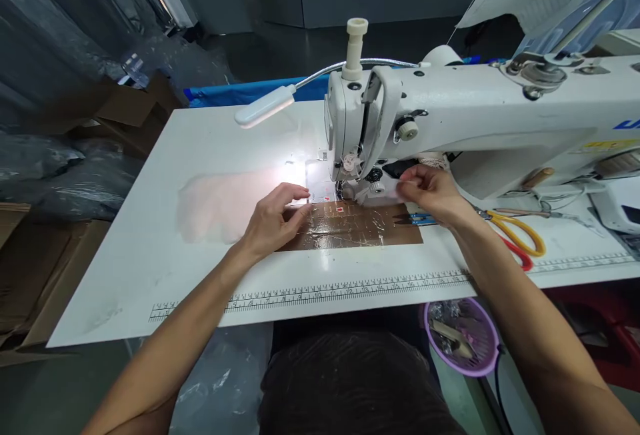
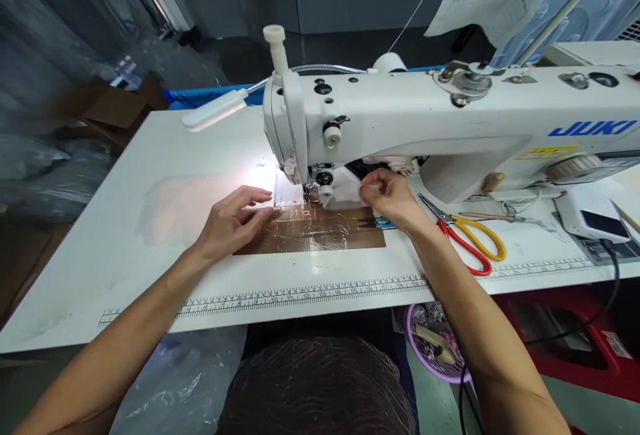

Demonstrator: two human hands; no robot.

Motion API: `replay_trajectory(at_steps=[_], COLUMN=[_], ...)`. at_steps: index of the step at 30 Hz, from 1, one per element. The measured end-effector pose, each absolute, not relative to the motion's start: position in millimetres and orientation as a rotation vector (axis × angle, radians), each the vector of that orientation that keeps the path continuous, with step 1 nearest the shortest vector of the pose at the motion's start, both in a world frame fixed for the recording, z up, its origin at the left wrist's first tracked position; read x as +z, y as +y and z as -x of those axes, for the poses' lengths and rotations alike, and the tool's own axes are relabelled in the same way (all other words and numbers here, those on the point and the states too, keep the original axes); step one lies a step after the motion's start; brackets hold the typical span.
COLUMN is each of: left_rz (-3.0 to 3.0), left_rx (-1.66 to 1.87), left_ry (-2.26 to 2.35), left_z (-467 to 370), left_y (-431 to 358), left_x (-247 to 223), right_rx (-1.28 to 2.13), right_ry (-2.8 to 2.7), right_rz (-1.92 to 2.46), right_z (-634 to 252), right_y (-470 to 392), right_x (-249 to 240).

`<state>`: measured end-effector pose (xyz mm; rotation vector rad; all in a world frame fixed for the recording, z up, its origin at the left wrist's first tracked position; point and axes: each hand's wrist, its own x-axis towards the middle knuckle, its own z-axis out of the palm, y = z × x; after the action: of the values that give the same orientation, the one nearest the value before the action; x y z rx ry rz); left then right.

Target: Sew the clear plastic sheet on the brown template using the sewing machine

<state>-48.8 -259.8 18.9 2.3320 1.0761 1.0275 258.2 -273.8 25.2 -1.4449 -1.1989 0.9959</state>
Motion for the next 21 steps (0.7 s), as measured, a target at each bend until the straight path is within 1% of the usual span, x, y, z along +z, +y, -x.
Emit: replay_trajectory(at_steps=[4, 6, 8, 10, 11, 13, 14, 17, 19, 21], left_rz=[-2.440, -2.471, -2.514, -2.565, -2.584, -2.605, -2.608, -2.605, -2.610, -2.621], left_rx=[1.003, 0.964, 0.913, 0.842, 0.809, 0.774, 0.770, 0.796, 0.756, 0.647], left_ry=[0.900, 0.887, 0.906, 0.907, 0.901, 0.897, 0.911, 1.044, 1.149, 1.212], left_z=[40.3, 39.3, 39.9, 40.5, 40.5, 39.8, 39.4, 40.9, 45.0, 50.4], left_y=[-265.1, -265.5, -265.4, -266.3, -267.5, -271.2, -272.9, -271.0, -257.4, -231.2], left_x=[11.7, 9.4, 8.1, 6.9, 6.1, 4.2, 3.3, 3.9, 9.8, 20.4], right_rx=[1.347, 1.356, 1.127, 0.754, 0.635, 0.521, 0.307, 0.128, -0.109, -0.345], right_ry=[-1.395, -1.406, -1.308, -1.134, -1.078, -1.061, -1.115, -1.236, -1.366, -1.424], right_rz=[1.324, 1.284, 1.289, 1.292, 1.291, 1.344, 1.535, 1.726, 1.884, 1.937], right_z=[-246.4, -243.6, -248.4, -260.8, -269.0, -286.7, -294.9, -308.8, -305.7, -294.4], right_y=[-293.4, -295.0, -287.6, -275.7, -270.2, -264.2, -264.2, -273.5, -281.4, -286.6], right_x=[34.9, 34.1, 29.6, 23.9, 21.5, 17.9, 16.4, 10.8, 6.5, 3.3])
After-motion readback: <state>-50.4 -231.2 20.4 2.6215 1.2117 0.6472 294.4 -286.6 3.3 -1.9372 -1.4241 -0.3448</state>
